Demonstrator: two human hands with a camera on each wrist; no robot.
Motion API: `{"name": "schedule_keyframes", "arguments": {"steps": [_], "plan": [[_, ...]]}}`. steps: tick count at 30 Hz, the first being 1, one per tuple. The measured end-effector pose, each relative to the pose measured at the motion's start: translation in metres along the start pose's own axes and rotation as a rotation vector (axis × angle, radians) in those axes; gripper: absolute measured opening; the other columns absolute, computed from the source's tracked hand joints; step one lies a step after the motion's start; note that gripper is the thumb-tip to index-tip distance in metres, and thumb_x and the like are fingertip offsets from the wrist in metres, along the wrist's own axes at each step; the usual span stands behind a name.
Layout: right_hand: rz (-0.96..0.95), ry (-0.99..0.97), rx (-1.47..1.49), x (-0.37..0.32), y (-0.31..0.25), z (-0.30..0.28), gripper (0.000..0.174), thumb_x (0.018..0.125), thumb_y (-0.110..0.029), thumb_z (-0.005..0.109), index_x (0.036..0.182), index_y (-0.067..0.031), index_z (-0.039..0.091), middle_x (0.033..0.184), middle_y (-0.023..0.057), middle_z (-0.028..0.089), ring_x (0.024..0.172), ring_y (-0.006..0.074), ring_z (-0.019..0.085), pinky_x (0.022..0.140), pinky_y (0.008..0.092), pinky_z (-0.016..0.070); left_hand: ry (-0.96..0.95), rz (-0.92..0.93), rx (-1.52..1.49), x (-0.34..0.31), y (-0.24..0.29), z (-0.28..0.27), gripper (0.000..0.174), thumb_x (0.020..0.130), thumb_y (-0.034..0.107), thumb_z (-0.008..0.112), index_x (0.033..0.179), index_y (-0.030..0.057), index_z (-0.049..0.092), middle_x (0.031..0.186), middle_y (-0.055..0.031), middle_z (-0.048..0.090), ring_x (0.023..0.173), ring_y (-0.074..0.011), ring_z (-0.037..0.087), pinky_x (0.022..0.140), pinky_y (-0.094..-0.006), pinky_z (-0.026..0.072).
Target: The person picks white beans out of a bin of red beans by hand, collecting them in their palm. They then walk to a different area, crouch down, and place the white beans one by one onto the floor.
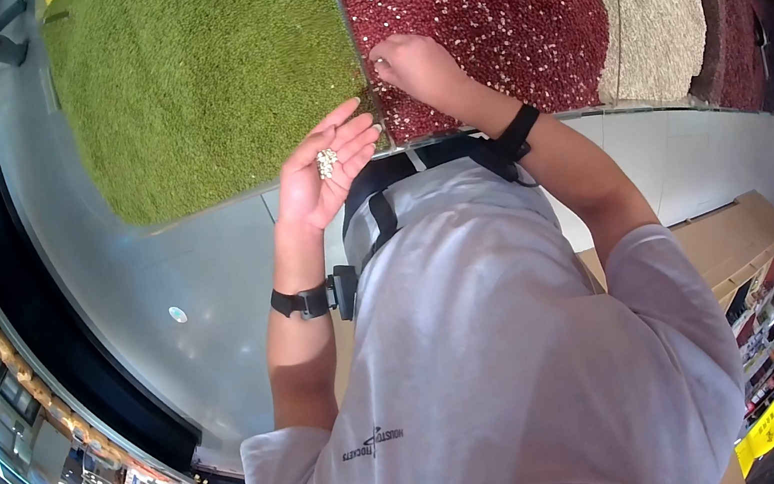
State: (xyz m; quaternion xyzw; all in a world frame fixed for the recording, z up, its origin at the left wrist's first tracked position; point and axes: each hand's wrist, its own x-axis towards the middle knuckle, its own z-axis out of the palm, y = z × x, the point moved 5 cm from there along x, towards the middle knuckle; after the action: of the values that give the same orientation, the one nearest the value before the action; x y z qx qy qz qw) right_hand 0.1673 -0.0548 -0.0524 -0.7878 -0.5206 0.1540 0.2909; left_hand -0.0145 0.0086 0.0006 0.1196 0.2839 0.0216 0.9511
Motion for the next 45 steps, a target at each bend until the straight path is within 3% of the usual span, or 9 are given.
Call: {"name": "schedule_keyframes", "arguments": {"steps": [8, 11, 23, 30, 34, 37, 40, 42, 45], "plan": [[0.334, 0.023, 0.563, -0.013, 0.033, -0.035, 0.023, 0.081, -0.017, 0.071, 0.1, -0.0051, 0.072, 0.084, 0.0082, 0.071, 0.07, 0.015, 0.067, 0.067, 0.0279, 0.0538, 0.008, -0.007, -0.018, -0.001, -0.001, 0.003, 0.048, 0.096, 0.009, 0.04, 0.14, -0.008, 0.031, 0.121, -0.0245, 0.058, 0.108, -0.0321, 0.062, 0.092, -0.0381, 0.0549], [0.663, -0.046, 1.163, -0.028, 0.051, -0.047, 0.028, 0.089, -0.016, 0.066, 0.107, 0.0047, 0.066, 0.089, 0.0063, 0.068, 0.074, 0.0091, 0.062, 0.067, 0.0218, 0.0513, 0.006, -0.013, -0.011, 0.001, -0.004, 0.007, 0.047, 0.096, 0.009, 0.039, 0.14, -0.0077, 0.03, 0.121, -0.024, 0.058, 0.108, -0.0322, 0.062, 0.092, -0.0384, 0.0548], [0.687, 0.058, 1.764, -0.061, 0.078, -0.085, 0.028, 0.095, -0.012, 0.058, 0.118, 0.0035, 0.054, 0.104, 0.007, 0.062, 0.082, 0.0067, 0.06, 0.074, 0.0185, 0.0536, -0.028, -0.029, 0.047, 0.02, -0.025, 0.038, 0.047, 0.095, 0.01, 0.041, 0.137, -0.0099, 0.035, 0.122, -0.0262, 0.056, 0.111, -0.0323, 0.06, 0.094, -0.0391, 0.0532], [0.666, 0.068, 1.606, -0.07, 0.082, -0.1, 0.032, 0.092, -0.011, 0.062, 0.121, 0.0033, 0.057, 0.102, 0.006, 0.065, 0.081, 0.0068, 0.06, 0.071, 0.0192, 0.0518, -0.022, -0.048, 0.084, 0.033, -0.04, 0.047, 0.045, 0.096, 0.01, 0.04, 0.136, -0.0109, 0.037, 0.123, -0.0265, 0.055, 0.113, -0.0326, 0.059, 0.096, -0.0392, 0.0521], [0.542, 0.192, 1.062, -0.07, 0.063, -0.119, 0.028, 0.087, -0.013, 0.066, 0.113, -0.0001, 0.067, 0.087, 0.0034, 0.071, 0.072, 0.0069, 0.061, 0.065, 0.0197, 0.0491, 0.045, -0.068, 0.102, 0.037, -0.047, 0.054, 0.044, 0.097, 0.012, 0.039, 0.134, -0.0117, 0.038, 0.125, -0.0276, 0.054, 0.115, -0.0347, 0.057, 0.099, -0.0407, 0.0498], [0.301, 0.125, 0.611, -0.069, 0.019, -0.137, 0.021, 0.086, -0.018, 0.068, 0.105, -0.0111, 0.073, 0.082, 0.0019, 0.072, 0.066, 0.0062, 0.062, 0.06, 0.0221, 0.0493, 0.058, -0.1, 0.083, 0.045, -0.054, 0.058, 0.044, 0.1, 0.017, 0.039, 0.133, -0.0119, 0.039, 0.125, -0.0282, 0.054, 0.117, -0.0346, 0.056, 0.098, -0.0407, 0.0505], [-0.082, 0.012, 0.385, -0.068, -0.038, -0.139, 0.018, 0.083, -0.021, 0.067, 0.097, -0.0128, 0.073, 0.088, 0.0043, 0.071, 0.077, 0.0194, 0.064, 0.073, 0.0296, 0.0498, 0.094, -0.122, 0.052, 0.053, -0.063, 0.054, 0.045, 0.102, 0.025, 0.04, 0.128, -0.0116, 0.045, 0.119, -0.026, 0.058, 0.111, -0.0327, 0.06, 0.095, -0.0407, 0.0531], [-0.154, -0.1, 0.34, -0.065, -0.047, -0.124, 0.017, 0.083, -0.02, 0.065, 0.096, -0.0123, 0.072, 0.088, 0.0048, 0.07, 0.084, 0.0251, 0.061, 0.08, 0.0342, 0.048, -0.072, -0.137, -0.08, 0.06, -0.068, 0.049, 0.044, 0.102, 0.027, 0.041, 0.121, -0.0111, 0.05, 0.111, -0.0222, 0.062, 0.103, -0.0314, 0.064, 0.092, -0.0416, 0.0546], [-0.204, 0.034, 0.304, -0.06, -0.056, -0.132, 0.023, 0.082, -0.015, 0.066, 0.105, -0.012, 0.07, 0.092, 0.0053, 0.07, 0.087, 0.0233, 0.062, 0.08, 0.032, 0.0488, 0.0, -0.128, -0.069, 0.059, -0.067, 0.041, 0.045, 0.102, 0.03, 0.042, 0.118, -0.0107, 0.051, 0.107, -0.0196, 0.063, 0.098, -0.0298, 0.066, 0.09, -0.0401, 0.0558]]}}
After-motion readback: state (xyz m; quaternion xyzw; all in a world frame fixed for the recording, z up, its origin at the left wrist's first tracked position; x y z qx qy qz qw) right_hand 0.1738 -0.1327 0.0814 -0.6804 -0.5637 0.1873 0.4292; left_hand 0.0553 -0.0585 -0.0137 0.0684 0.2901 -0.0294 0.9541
